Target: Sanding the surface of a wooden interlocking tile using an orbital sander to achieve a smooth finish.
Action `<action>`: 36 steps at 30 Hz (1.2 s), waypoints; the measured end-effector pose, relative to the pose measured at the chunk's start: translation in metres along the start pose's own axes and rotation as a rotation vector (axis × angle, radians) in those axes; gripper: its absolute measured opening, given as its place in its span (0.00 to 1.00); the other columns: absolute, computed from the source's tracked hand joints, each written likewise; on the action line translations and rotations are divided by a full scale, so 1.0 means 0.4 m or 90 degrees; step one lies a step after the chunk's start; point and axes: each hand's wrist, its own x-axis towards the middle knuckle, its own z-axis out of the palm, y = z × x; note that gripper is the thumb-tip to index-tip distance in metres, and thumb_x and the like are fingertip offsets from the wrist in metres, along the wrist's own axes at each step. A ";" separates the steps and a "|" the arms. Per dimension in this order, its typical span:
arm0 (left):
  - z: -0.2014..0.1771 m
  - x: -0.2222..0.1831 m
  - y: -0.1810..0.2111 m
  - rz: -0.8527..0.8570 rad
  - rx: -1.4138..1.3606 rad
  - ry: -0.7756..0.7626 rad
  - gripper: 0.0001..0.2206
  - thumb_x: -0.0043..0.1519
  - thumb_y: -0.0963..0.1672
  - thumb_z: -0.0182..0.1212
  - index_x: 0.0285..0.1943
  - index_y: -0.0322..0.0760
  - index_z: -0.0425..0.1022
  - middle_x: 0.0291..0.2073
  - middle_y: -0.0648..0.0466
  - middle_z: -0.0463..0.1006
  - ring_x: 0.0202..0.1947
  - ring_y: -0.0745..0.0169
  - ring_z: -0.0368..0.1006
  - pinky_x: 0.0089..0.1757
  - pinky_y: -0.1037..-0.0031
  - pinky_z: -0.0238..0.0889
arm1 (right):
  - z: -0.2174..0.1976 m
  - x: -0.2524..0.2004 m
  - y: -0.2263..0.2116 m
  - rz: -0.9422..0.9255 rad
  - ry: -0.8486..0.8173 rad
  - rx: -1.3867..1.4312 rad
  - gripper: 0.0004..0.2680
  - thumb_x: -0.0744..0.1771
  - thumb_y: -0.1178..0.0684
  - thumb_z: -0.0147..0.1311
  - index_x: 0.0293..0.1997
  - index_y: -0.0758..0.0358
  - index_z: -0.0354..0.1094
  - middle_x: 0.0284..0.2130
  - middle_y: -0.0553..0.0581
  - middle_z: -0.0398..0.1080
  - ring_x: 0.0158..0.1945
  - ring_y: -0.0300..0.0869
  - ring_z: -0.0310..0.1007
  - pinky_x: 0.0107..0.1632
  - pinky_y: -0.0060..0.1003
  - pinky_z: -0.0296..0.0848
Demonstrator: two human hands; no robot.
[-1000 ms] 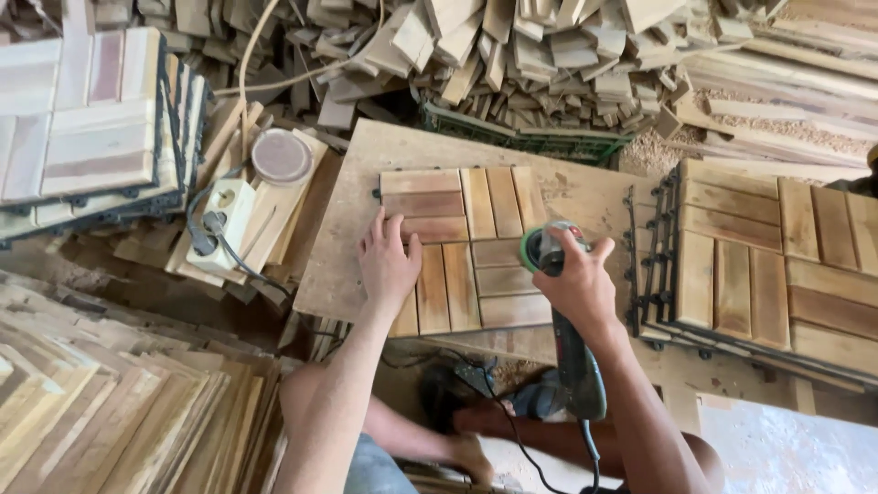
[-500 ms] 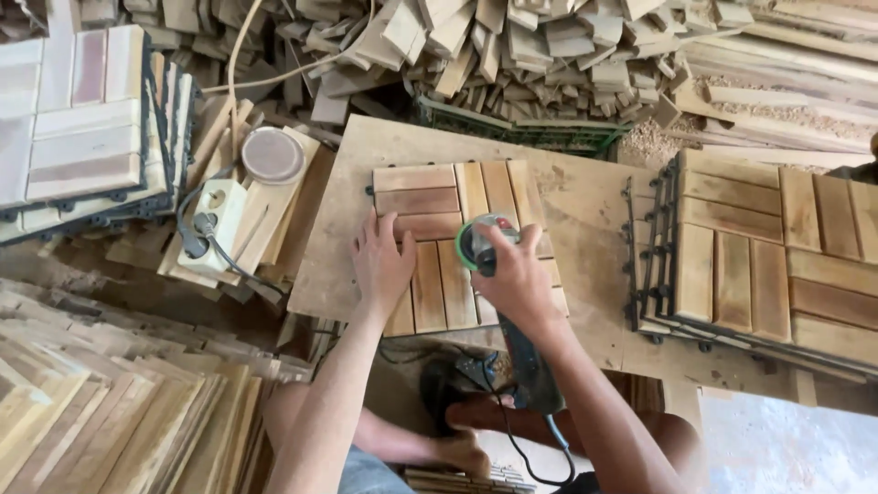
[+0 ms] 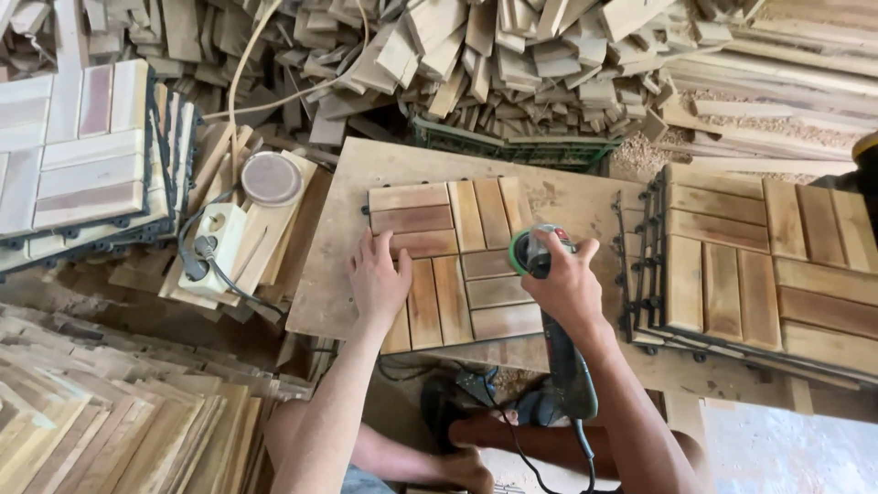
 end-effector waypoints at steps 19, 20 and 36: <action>-0.002 0.003 0.006 -0.035 0.003 -0.024 0.18 0.67 0.50 0.52 0.64 0.45 0.68 0.63 0.33 0.67 0.64 0.33 0.67 0.57 0.43 0.56 | -0.029 0.031 -0.002 0.011 0.018 0.023 0.28 0.57 0.49 0.68 0.64 0.35 0.62 0.55 0.64 0.52 0.45 0.76 0.75 0.50 0.66 0.76; 0.005 0.002 0.000 -0.012 0.008 0.009 0.18 0.65 0.49 0.54 0.63 0.44 0.69 0.62 0.33 0.68 0.62 0.33 0.69 0.55 0.43 0.58 | -0.030 0.032 -0.001 0.007 0.014 0.029 0.27 0.58 0.50 0.67 0.64 0.36 0.62 0.55 0.65 0.52 0.45 0.76 0.75 0.51 0.66 0.76; 0.027 -0.003 -0.017 0.012 0.008 0.074 0.18 0.61 0.49 0.58 0.60 0.45 0.71 0.60 0.35 0.71 0.59 0.36 0.71 0.53 0.45 0.62 | -0.062 -0.050 0.037 0.027 -0.013 0.024 0.26 0.59 0.48 0.65 0.64 0.35 0.62 0.57 0.68 0.51 0.48 0.77 0.74 0.53 0.66 0.75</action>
